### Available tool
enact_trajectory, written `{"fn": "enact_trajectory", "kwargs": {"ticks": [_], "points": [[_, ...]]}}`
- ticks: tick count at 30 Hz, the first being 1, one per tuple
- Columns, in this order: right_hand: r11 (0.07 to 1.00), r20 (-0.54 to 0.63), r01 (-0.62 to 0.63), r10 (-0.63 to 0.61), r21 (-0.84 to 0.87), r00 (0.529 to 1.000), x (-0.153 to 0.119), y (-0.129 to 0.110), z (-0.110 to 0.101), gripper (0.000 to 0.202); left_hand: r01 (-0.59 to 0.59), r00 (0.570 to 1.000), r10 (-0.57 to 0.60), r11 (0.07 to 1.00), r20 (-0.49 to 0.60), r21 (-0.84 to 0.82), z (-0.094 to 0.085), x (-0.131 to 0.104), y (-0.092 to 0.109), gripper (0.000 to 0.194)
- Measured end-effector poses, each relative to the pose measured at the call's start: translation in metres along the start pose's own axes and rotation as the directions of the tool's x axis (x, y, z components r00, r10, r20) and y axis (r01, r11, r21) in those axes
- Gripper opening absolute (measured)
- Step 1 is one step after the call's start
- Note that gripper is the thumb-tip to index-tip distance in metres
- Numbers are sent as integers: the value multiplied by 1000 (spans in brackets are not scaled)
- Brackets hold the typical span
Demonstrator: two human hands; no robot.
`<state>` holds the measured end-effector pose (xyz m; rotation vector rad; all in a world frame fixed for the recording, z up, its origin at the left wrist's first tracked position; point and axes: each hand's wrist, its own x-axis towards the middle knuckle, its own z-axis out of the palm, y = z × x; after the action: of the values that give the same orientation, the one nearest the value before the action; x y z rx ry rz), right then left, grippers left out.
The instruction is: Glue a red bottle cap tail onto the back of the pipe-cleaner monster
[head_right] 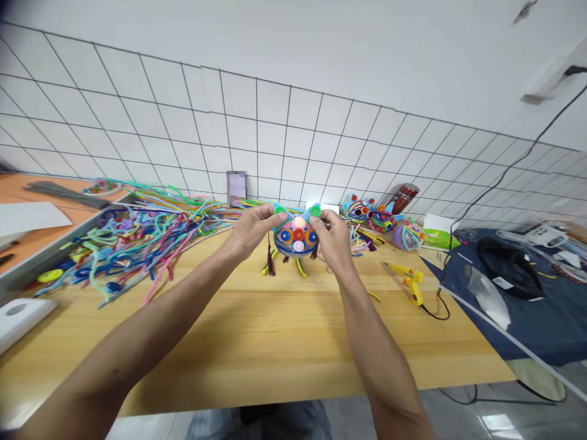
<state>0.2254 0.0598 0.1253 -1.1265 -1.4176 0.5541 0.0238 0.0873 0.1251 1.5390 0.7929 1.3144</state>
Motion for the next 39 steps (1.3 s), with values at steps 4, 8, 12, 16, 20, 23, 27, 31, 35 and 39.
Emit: {"fn": "enact_trajectory", "kwargs": {"ticks": [4, 8, 12, 16, 20, 23, 27, 31, 35, 39], "points": [[999, 85, -23, 26, -37, 996, 3, 24, 3, 26, 62, 998, -61, 997, -12, 54, -4, -2, -20, 43], [994, 123, -12, 26, -111, 992, 1, 45, 3, 26, 89, 996, -89, 993, -3, 82, -6, -5, -39, 39], [985, 136, 22, 2, -172, 991, 1, 56, 2, 24, 75, 997, -76, 995, 13, 63, -6, 0, -50, 36], [990, 177, 13, 12, -142, 984, 2, 65, 3, 26, 60, 998, -60, 996, 3, 63, -9, 4, -57, 35], [988, 232, -20, 55, -150, 971, -3, 82, 7, 29, 130, 992, -130, 986, -4, 101, -11, -4, -72, 36], [985, 257, -61, 100, -159, 961, -10, 96, 11, 30, 162, 987, -163, 981, -1, 109, -12, -11, -87, 37], [983, 242, -79, 118, -165, 963, -15, 107, 13, 34, 181, 983, -181, 979, 0, 98, -14, -15, -101, 36], [985, 237, -89, 123, -151, 964, -16, 107, 13, 38, 188, 981, -192, 978, 37, 88, -21, -14, -99, 44], [985, 241, -104, 135, -137, 961, -18, 108, 13, 39, 138, 934, -169, 983, 315, 118, -37, -17, -95, 61], [983, 199, -114, 142, -143, 970, -21, 112, 14, 38, 63, 906, -191, 943, 377, 326, -44, -23, -104, 95]]}}
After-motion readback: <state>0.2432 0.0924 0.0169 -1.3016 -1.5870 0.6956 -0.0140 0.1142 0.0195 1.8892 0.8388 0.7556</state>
